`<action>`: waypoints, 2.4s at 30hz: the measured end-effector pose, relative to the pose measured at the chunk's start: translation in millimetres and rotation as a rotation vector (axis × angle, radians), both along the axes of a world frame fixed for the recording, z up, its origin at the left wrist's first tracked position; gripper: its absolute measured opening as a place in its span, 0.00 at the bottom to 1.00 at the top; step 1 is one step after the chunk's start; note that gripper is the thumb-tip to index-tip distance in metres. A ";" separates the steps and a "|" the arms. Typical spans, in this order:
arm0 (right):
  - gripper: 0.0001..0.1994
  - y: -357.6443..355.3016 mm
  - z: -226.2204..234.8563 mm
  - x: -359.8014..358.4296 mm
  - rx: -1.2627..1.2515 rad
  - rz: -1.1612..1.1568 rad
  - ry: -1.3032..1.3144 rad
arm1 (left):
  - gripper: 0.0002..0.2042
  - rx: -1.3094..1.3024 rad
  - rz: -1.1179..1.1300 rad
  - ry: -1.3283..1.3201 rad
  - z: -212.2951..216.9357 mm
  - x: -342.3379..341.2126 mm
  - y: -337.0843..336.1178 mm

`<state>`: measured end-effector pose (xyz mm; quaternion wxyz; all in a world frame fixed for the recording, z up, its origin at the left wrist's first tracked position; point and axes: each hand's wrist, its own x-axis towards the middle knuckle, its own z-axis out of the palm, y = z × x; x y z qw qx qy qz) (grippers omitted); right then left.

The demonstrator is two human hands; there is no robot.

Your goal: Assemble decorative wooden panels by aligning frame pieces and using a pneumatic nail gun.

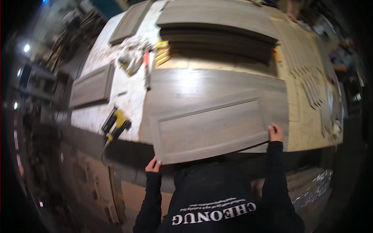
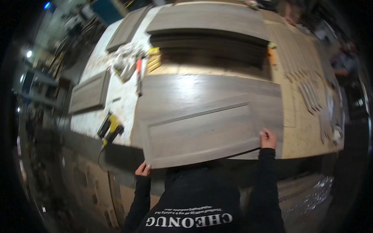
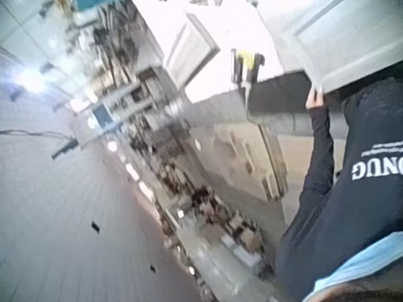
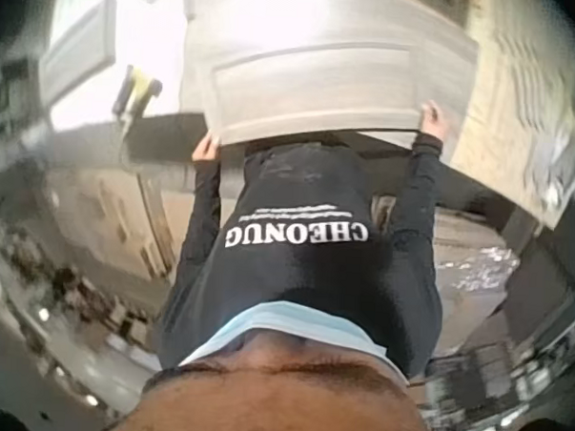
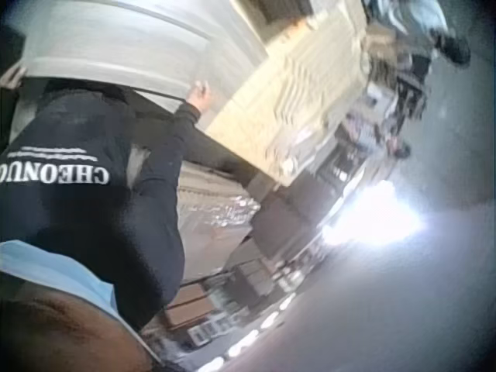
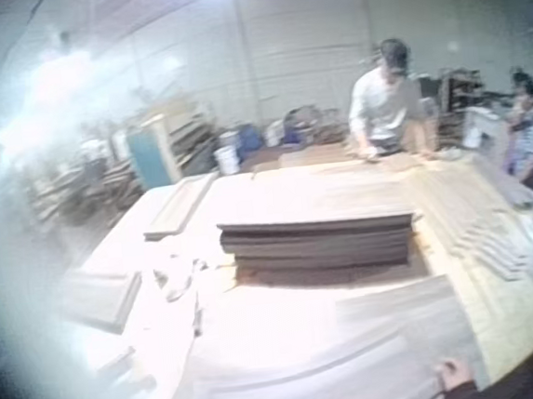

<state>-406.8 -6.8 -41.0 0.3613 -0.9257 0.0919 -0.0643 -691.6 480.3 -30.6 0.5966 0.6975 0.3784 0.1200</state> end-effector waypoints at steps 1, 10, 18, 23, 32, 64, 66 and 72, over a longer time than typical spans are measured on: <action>0.15 0.4 6.2 -0.1 0.008 -0.003 -0.012 | 0.14 -0.036 0.049 0.036 9.7 6.4 -7.7; 0.17 -10.2 2.9 14.1 0.223 0.028 0.161 | 0.15 -0.195 0.315 0.060 12.6 0.1 -24.8; 0.18 -36.5 -4.9 20.5 0.308 0.068 0.234 | 0.27 0.260 -0.067 0.075 33.7 -7.7 -28.1; 0.18 -40.3 -11.9 23.1 0.407 0.046 0.198 | 0.19 0.461 -0.044 0.126 34.0 -10.9 -27.7; 0.19 -46.3 -13.9 28.2 0.361 0.002 0.225 | 0.11 0.410 -0.152 0.153 41.6 -13.9 -11.3; 0.27 46.3 114.7 77.1 1.176 -0.152 -0.509 | 0.28 0.168 -0.277 -0.362 86.5 168.7 51.3; 0.25 47.3 129.4 70.4 1.155 -0.051 -0.467 | 0.30 0.035 -0.194 -0.488 121.7 166.4 41.0; 0.13 37.5 151.3 78.7 0.872 -0.100 -0.552 | 0.22 0.073 -0.142 -0.649 126.3 173.7 48.2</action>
